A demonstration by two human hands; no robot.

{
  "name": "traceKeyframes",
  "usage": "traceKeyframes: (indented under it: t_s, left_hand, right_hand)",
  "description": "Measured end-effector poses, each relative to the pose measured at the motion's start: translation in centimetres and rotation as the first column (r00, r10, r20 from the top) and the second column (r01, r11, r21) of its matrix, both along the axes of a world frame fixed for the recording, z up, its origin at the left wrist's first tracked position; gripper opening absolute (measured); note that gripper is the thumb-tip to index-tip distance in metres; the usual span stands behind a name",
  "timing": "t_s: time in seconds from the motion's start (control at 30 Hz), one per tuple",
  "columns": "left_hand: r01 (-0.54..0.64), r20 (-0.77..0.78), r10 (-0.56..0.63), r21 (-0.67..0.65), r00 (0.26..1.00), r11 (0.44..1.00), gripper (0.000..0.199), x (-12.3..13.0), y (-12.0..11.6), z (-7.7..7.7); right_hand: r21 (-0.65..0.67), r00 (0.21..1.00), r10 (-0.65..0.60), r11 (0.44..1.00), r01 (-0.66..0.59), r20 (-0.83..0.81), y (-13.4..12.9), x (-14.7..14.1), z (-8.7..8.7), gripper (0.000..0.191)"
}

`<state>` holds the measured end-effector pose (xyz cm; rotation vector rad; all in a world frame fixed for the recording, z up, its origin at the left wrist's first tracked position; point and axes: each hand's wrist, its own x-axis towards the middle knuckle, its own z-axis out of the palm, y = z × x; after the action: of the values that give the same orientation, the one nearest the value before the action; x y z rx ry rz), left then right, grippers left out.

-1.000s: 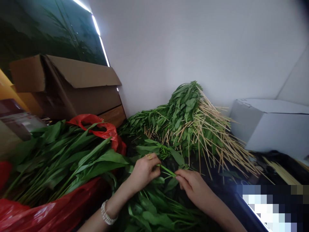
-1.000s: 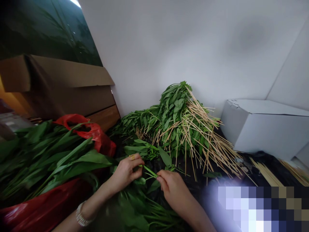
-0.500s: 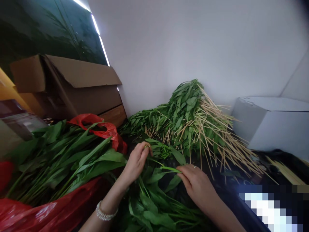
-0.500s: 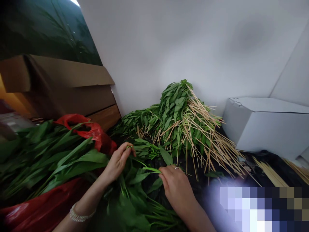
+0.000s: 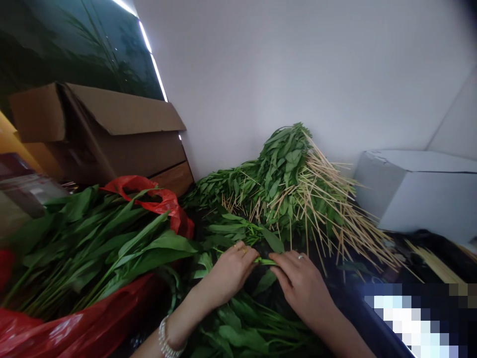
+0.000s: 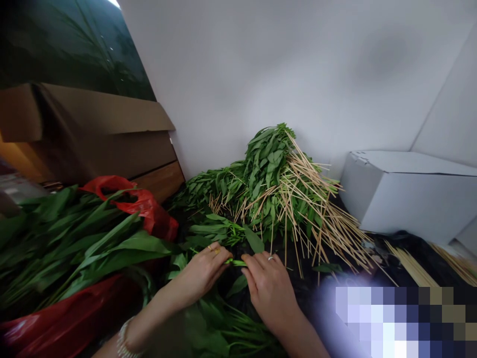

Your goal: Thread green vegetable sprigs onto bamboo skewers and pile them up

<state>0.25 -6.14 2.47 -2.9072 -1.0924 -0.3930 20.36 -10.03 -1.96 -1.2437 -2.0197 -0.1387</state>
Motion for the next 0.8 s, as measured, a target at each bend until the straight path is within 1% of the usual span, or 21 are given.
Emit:
traceKeyframes:
  t_s: [0.1,0.2,0.4,0.5,0.57,0.67,0.73,0.8]
  left_hand:
    - [-0.009,0.021,0.009,0.036,1.0,0.999,0.018,-0.44,0.23,-0.17]
    - [-0.026,0.036,0.024,0.036,0.999,0.999,0.02,-0.8,0.33,-0.25]
    - [-0.023,0.026,0.023,0.006,0.999,1.0,0.021,-0.98,0.14,-0.3]
    - [-0.012,-0.002,0.012,0.011,1.0,1.0,0.02,-0.91,0.05,-0.26]
    - [0.007,-0.037,-0.007,0.025,0.999,1.0,0.019,-0.86,0.05,-0.21]
    - [0.023,-0.087,-0.016,0.08,0.996,0.997,0.013,-0.75,0.14,-0.19]
    - [0.012,-0.079,-0.003,0.116,0.997,0.993,0.008,-0.61,0.26,-0.26]
    - [-0.018,-0.017,0.02,0.101,1.0,0.995,0.009,-0.38,0.42,-0.4]
  right_hand:
    - [-0.068,0.998,-0.005,0.998,0.0,-0.068,0.08,0.27,0.02,0.022]
    - [-0.096,0.999,-0.009,0.995,0.006,-0.037,0.15,0.29,-0.08,0.019]
    - [-0.021,1.0,-0.008,1.0,0.008,-0.001,0.13,-0.09,-0.32,0.026]
    - [0.004,0.999,0.003,1.0,-0.003,0.051,0.08,-0.15,-0.19,0.028]
    - [0.014,0.997,0.002,1.0,-0.003,0.078,0.0,-0.18,-0.01,0.031]
    - [0.014,0.995,0.011,1.0,-0.012,0.102,-0.2,-0.27,0.3,0.03]
    - [-0.006,0.994,0.037,0.999,-0.037,0.103,-0.33,-0.38,0.48,0.029]
    - [-0.024,0.993,0.071,0.997,-0.069,0.093,-0.42,-0.52,0.6,0.029]
